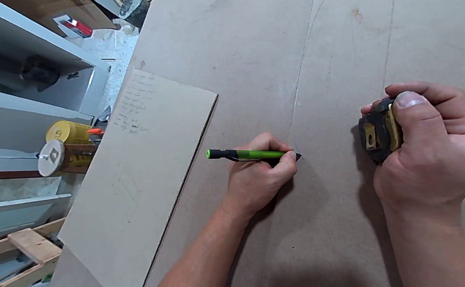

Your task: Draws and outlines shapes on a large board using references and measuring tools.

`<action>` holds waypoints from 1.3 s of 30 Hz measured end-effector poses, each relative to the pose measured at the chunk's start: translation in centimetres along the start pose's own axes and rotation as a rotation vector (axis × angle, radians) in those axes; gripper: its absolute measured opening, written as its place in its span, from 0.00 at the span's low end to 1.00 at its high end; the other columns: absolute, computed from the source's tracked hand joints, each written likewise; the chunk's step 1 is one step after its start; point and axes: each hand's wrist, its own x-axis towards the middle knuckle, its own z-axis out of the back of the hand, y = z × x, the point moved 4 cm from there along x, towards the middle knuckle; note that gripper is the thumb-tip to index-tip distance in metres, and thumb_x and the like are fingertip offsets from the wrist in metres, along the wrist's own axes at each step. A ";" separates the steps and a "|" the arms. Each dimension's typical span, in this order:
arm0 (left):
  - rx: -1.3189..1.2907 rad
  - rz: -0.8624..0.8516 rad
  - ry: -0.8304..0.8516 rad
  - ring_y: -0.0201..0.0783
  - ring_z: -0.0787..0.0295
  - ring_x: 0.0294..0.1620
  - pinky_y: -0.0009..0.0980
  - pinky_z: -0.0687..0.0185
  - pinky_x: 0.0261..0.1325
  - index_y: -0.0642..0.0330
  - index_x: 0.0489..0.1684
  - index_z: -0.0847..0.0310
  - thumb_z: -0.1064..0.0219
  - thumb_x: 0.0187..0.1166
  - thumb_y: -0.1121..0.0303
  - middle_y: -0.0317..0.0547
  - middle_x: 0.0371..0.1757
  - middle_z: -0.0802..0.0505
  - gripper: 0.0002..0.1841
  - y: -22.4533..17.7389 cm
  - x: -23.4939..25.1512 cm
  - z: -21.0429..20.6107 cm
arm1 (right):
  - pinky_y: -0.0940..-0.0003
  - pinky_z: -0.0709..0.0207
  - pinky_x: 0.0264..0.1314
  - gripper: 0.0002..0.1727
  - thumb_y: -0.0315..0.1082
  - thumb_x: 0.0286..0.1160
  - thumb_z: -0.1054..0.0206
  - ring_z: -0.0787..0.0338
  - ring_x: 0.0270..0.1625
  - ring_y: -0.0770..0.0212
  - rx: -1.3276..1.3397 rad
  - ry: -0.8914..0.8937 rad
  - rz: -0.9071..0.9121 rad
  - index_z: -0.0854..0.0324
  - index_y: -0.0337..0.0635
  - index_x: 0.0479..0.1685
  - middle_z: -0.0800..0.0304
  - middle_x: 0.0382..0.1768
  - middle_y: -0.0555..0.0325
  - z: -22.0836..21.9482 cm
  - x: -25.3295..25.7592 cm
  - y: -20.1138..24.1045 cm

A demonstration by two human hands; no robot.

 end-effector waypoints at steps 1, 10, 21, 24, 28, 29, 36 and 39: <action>0.002 -0.004 0.003 0.28 0.22 0.14 0.22 0.28 0.13 0.55 0.32 0.12 0.28 0.71 0.75 0.35 0.22 0.12 0.03 0.0 0.0 0.0 | 0.65 0.08 0.48 0.12 0.33 0.89 0.44 0.06 0.42 0.63 -0.002 0.001 -0.002 0.17 0.39 0.57 0.09 0.40 0.62 0.0 0.0 0.0; 0.019 -0.042 0.030 0.27 0.19 0.17 0.22 0.24 0.16 0.55 0.32 0.12 0.27 0.70 0.75 0.34 0.24 0.10 0.03 0.0 -0.1 0.0 | 0.65 0.09 0.49 0.12 0.34 0.89 0.44 0.07 0.43 0.64 -0.002 -0.002 -0.002 0.17 0.39 0.57 0.09 0.40 0.62 0.0 0.0 0.1; -0.004 0.008 -0.033 0.29 0.21 0.15 0.22 0.26 0.14 0.55 0.35 0.12 0.27 0.72 0.75 0.37 0.25 0.10 0.03 0.2 0.0 0.1 | 0.64 0.08 0.48 0.12 0.33 0.89 0.45 0.07 0.42 0.63 0.009 -0.002 -0.001 0.17 0.39 0.57 0.09 0.40 0.62 0.0 0.0 0.1; -0.003 0.043 -0.071 0.31 0.18 0.17 0.23 0.22 0.15 0.54 0.40 0.11 0.27 0.76 0.72 0.38 0.26 0.09 0.02 0.3 0.0 0.2 | 0.64 0.08 0.49 0.12 0.34 0.90 0.44 0.07 0.42 0.63 0.012 -0.006 -0.005 0.17 0.39 0.57 0.10 0.40 0.62 0.0 -0.1 0.2; -0.086 0.050 -0.166 0.33 0.13 0.21 0.25 0.18 0.18 0.59 0.44 0.11 0.27 0.78 0.72 0.42 0.29 0.06 0.04 0.9 0.3 0.2 | 0.65 0.08 0.48 0.12 0.34 0.89 0.44 0.07 0.42 0.63 0.007 -0.009 0.001 0.17 0.39 0.57 0.10 0.40 0.62 0.0 -0.1 0.2; -0.130 0.038 -0.192 0.35 0.11 0.23 0.25 0.16 0.21 0.62 0.46 0.12 0.27 0.79 0.73 0.45 0.31 0.06 0.05 1.1 0.5 0.2 | 0.65 0.08 0.47 0.12 0.34 0.89 0.44 0.07 0.41 0.63 0.004 -0.009 0.003 0.17 0.39 0.57 0.10 0.40 0.62 -0.1 0.0 0.2; -0.185 -0.047 -0.151 0.43 0.06 0.37 0.35 0.06 0.42 0.60 0.67 0.18 0.44 0.93 0.67 0.49 0.43 0.05 0.15 0.7 1.1 0.2 | 0.70 0.11 0.41 0.12 0.34 0.90 0.42 0.08 0.40 0.64 -0.001 -0.032 -0.018 0.16 0.39 0.58 0.09 0.40 0.58 -0.1 0.2 0.5; -0.143 -0.035 -0.159 0.45 0.04 0.44 0.40 0.04 0.51 0.59 0.68 0.18 0.45 0.93 0.66 0.49 0.47 0.04 0.15 0.5 -0.4 0.7 | 0.69 0.12 0.40 0.12 0.35 0.90 0.41 0.08 0.39 0.64 0.001 -0.044 -0.049 0.15 0.41 0.57 0.07 0.41 0.58 -0.1 0.0 0.6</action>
